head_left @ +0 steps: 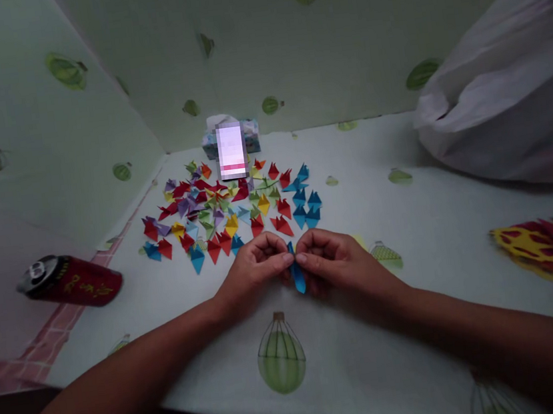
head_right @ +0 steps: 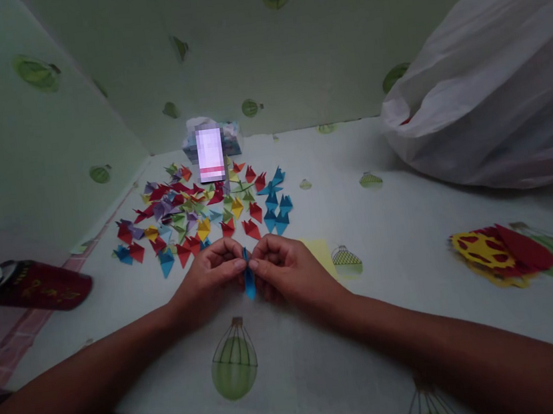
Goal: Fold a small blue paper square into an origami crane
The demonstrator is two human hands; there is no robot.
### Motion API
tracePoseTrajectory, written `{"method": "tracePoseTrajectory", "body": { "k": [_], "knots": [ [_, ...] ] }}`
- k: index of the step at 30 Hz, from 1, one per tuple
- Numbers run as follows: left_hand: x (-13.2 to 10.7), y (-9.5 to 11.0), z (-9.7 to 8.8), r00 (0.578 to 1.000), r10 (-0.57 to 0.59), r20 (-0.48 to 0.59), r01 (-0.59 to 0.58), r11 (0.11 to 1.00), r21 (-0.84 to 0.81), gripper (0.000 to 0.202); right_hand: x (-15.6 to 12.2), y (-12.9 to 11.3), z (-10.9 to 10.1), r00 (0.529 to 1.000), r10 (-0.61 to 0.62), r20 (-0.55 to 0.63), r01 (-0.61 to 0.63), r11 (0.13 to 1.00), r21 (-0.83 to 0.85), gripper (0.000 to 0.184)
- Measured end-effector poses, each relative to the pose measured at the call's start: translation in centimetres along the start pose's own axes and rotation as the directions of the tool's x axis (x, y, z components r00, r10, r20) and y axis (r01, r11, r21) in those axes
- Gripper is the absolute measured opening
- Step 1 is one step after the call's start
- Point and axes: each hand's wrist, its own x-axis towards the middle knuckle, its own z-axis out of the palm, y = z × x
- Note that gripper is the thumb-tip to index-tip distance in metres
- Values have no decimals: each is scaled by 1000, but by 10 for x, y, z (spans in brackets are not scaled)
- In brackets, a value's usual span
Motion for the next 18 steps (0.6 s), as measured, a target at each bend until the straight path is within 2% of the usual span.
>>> {"method": "tracePoseTrajectory", "body": {
  "k": [18],
  "knots": [
    [0,5,0,998,-32,48,27,995,95,25,0,-1,1,1000,17,-7,-18,1000,-22,24]
  ]
}}
